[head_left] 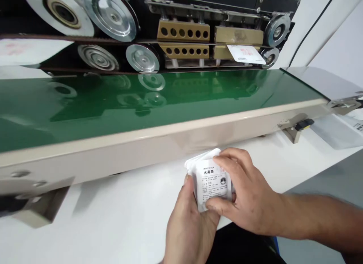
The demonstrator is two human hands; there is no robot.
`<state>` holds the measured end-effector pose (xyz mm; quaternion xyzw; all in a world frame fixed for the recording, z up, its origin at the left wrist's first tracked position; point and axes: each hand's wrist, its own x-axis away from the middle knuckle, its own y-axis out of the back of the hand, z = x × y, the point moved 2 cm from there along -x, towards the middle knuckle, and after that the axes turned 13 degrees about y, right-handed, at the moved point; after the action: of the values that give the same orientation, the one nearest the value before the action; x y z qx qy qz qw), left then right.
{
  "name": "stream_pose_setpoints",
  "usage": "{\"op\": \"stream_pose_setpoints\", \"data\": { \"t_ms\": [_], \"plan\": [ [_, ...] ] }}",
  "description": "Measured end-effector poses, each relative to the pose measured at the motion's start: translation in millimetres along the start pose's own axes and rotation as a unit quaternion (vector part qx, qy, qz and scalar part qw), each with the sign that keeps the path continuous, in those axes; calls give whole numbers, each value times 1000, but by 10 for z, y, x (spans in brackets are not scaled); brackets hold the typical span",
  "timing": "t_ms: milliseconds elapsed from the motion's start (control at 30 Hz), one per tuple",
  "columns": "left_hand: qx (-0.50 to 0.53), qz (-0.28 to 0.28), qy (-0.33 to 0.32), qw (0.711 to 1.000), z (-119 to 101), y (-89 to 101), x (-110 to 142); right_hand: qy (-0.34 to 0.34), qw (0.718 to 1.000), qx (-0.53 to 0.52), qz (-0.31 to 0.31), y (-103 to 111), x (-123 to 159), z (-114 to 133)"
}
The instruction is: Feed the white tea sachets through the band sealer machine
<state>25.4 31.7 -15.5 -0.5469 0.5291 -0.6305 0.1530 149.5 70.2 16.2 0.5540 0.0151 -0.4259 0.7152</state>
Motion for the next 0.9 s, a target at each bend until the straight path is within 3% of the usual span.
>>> {"op": "stream_pose_setpoints", "data": {
  "t_ms": [167,400,633,767,900],
  "plan": [
    [-86,-23,-44,995,11,-50,-14,-28,999,-35,-21,22,27,-62],
    [-101,-56,-46,992,10,-92,44,-85,993,-64,-41,36,49,-62],
    [-105,-44,-54,992,5,-161,80,-149,964,-208,-74,67,96,-76],
    [-101,-49,-50,992,4,-156,91,-157,942,-295,-44,80,91,-83],
    [-95,-39,-40,994,-8,-148,98,-137,947,-291,-20,88,78,-89]
  ]
}}
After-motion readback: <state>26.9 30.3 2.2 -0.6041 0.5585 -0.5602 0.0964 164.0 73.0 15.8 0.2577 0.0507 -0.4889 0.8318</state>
